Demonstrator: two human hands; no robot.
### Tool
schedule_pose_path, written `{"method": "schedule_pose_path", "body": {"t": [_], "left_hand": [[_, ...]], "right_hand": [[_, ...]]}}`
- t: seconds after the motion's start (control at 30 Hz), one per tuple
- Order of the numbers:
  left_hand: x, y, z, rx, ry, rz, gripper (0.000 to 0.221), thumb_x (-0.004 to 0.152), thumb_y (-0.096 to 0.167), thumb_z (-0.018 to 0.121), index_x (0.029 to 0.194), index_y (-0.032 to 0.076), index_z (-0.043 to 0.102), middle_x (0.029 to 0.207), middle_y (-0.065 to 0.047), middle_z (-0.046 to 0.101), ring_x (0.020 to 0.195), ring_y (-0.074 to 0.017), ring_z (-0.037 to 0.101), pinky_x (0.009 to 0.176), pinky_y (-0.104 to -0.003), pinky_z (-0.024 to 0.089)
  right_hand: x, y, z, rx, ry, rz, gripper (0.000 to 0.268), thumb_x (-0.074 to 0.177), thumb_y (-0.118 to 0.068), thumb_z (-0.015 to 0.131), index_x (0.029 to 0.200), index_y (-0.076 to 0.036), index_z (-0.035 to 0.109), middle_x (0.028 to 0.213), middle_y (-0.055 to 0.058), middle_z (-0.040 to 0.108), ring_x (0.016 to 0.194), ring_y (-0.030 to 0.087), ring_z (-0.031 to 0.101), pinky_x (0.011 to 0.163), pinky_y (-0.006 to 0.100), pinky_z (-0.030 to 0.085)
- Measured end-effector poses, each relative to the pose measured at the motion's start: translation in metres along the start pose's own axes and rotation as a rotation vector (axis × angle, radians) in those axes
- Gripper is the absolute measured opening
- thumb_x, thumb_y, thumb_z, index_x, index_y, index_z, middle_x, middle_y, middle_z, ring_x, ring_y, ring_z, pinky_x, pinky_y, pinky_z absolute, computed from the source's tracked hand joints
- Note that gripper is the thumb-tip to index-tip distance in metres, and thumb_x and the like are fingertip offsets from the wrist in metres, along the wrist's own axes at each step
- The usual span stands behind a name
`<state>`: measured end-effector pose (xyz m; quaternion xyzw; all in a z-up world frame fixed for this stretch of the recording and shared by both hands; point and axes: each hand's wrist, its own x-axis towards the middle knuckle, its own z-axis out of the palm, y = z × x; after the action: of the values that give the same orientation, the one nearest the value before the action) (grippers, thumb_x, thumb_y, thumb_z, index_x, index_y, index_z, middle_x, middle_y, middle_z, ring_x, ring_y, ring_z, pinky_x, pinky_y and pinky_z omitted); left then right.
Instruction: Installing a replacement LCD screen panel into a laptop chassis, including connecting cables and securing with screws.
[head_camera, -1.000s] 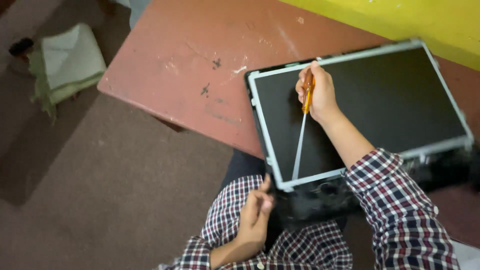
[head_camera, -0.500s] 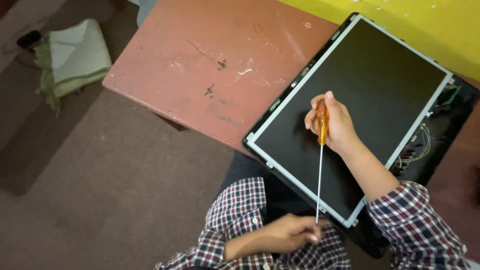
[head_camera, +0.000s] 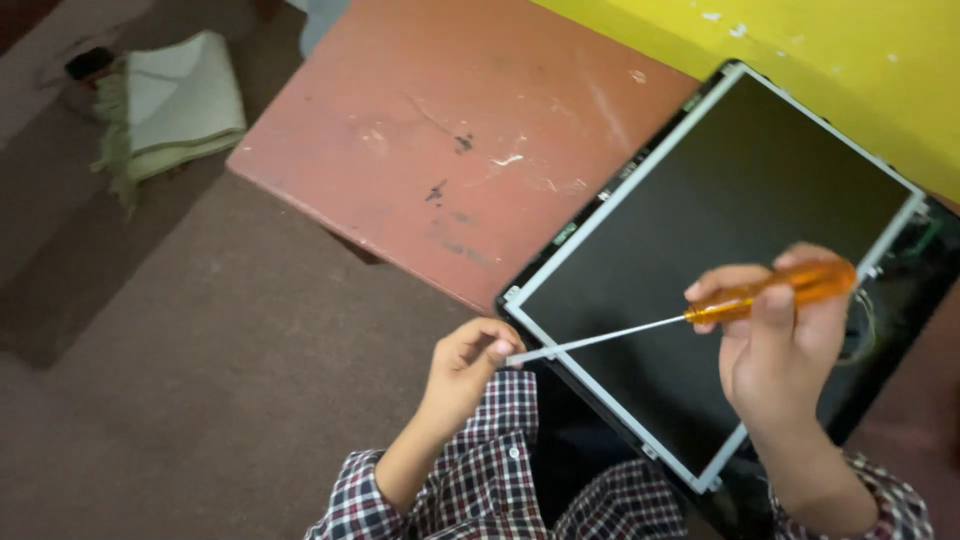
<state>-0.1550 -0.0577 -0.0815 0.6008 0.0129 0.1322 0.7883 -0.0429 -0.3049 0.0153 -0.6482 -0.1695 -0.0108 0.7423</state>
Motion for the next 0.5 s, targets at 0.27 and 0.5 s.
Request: {"method": "schedule_pose_path", "body": {"t": [0.27, 0.5], "left_hand": [[-0.015, -0.028, -0.002, -0.165, 0.123, -0.123, 0.01, 0.095, 0.013, 0.074, 0.101, 0.005, 0.073, 0.086, -0.007, 0.073, 0.078, -0.014, 0.07, 0.076, -0.027, 0.059], [-0.009, -0.014, 0.003, -0.142, 0.188, -0.101, 0.007, 0.094, 0.013, 0.074, 0.099, 0.007, 0.073, 0.084, -0.006, 0.073, 0.077, -0.0127, 0.069, 0.075, -0.027, 0.059]], "right_hand": [[-0.012, 0.016, 0.015, -0.068, 0.043, -0.163, 0.03, 0.109, -0.031, 0.052, 0.123, -0.019, 0.029, 0.095, 0.03, 0.062, 0.06, 0.03, 0.059, 0.061, 0.034, 0.053], [-0.013, 0.015, 0.008, -0.205, 0.028, -0.211, 0.028, 0.114, -0.035, 0.045, 0.128, -0.017, 0.027, 0.094, 0.029, 0.061, 0.066, 0.031, 0.062, 0.064, 0.036, 0.055]]}}
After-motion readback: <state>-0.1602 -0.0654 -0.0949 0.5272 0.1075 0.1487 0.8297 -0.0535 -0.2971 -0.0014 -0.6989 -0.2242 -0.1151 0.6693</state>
